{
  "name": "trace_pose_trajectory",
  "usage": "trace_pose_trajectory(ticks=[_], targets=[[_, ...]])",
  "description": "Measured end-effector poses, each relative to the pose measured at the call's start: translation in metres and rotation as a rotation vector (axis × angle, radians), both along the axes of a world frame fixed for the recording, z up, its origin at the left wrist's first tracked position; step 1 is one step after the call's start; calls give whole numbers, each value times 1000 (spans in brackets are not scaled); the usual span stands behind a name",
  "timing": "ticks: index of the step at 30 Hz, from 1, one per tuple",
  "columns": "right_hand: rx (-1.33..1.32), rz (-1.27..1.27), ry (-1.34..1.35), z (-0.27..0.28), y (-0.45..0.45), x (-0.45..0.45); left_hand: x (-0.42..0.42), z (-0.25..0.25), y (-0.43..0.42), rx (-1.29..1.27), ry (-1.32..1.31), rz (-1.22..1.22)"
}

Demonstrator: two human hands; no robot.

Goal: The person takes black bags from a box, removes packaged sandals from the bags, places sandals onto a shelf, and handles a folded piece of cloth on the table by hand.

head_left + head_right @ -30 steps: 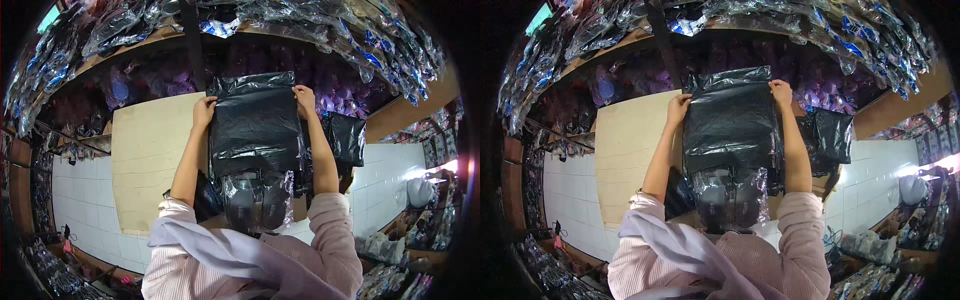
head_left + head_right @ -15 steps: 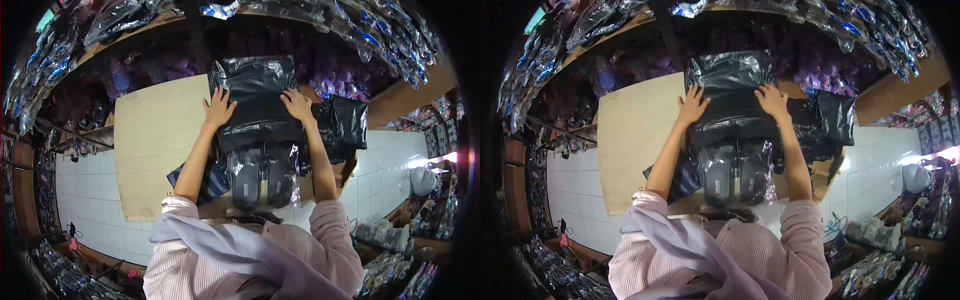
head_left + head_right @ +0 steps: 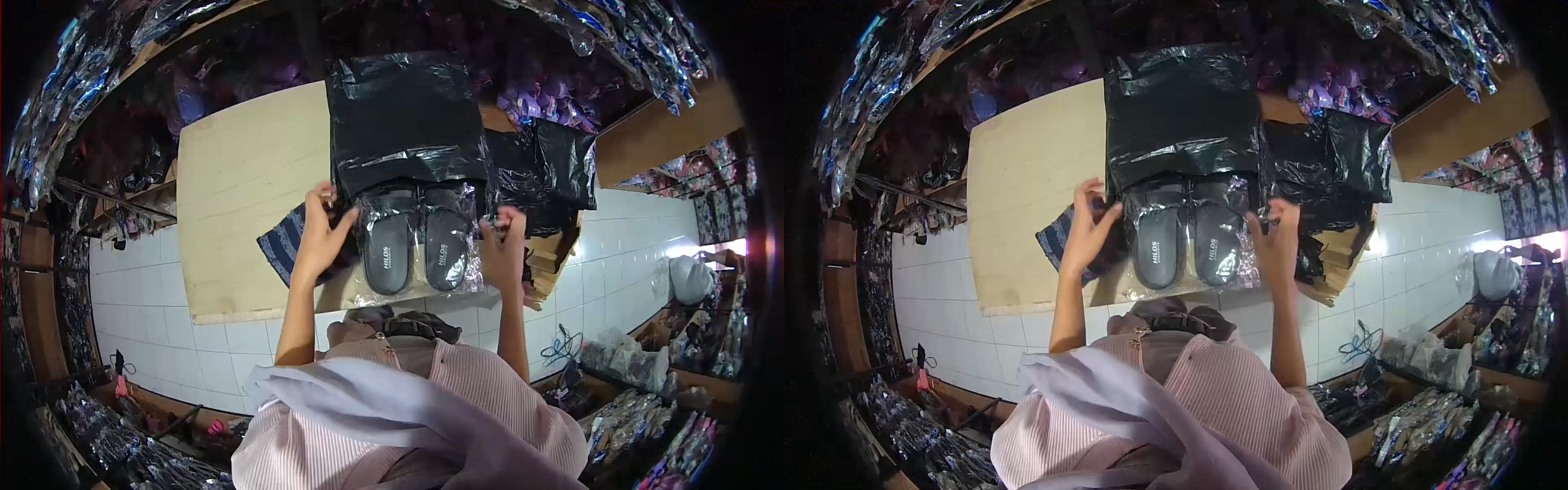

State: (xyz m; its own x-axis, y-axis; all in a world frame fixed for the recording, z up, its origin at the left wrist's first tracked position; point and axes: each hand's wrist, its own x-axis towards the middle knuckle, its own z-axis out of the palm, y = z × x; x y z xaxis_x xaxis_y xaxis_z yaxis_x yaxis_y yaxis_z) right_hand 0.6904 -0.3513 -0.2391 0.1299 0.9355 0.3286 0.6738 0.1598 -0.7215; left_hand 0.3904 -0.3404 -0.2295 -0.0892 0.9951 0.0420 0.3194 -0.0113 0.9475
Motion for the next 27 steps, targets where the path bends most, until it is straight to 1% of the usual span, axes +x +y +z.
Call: trace_pose_trajectory(ticks=[1,2,3,5,6,7,8,9,10,11,12,13,14,15,16,17,18,19,20,21,22,23,24,25,27], targets=[[99,62,-38,-24,-10,10,3,-9,-14,41,48,-11],[29,63,-41,-28,-24,10,6,-14,-28,24,36,-28],[-103,63,48,-33,-35,11,10,-19,-41,7,26,-48],[-235,74,268,-43,-49,9,18,-32,-64,-19,-55,-24],[-242,76,272,-48,-53,9,22,-38,-74,-44,4,0],[-242,100,330,-51,-56,10,24,-43,-81,-49,8,1],[-239,123,388,-54,-57,10,26,-47,-87,42,129,9],[-239,123,393,-56,-57,11,27,-49,-92,137,249,16],[-290,137,385,-56,-55,13,30,-51,-94,139,124,46],[-343,151,375,-58,-52,15,31,-51,-97,140,125,46],[-385,211,444,-64,-46,18,31,-51,-100,131,44,62],[-383,212,443,-69,-45,21,30,-52,-103,123,-38,79],[-362,207,385,-66,-44,19,26,-55,-108,85,-109,49],[-340,202,326,-63,-44,19,19,-61,-112,58,-276,-10],[-307,237,360,-75,-41,22,10,-68,-117,-20,-379,-14],[-302,241,359,-73,-41,23,-1,-75,-122,-97,-481,-18],[-309,256,372,-71,-42,24,-9,-77,-127,-88,-413,-39],[-317,271,385,-69,-43,24,-18,-80,-135,-131,-424,-46],[-286,291,441,-70,-43,22,-24,-81,-139,-135,-459,-99],[-282,292,442,-70,-43,23,-30,-82,-141,-140,-494,-154],[-322,276,440,-70,-42,24,-38,-83,-141,-139,-493,-154],[-364,261,437,-69,-42,25,-43,-77,-138,-220,-517,-165],[-362,279,356,-71,-38,26,-46,-72,-133,-300,-538,-174],[-361,283,355,-73,-37,28,-46,-67,-129,-297,-538,-171],[-425,277,342,-68,-37,29,-40,-62,-118,-270,-314,-297]])
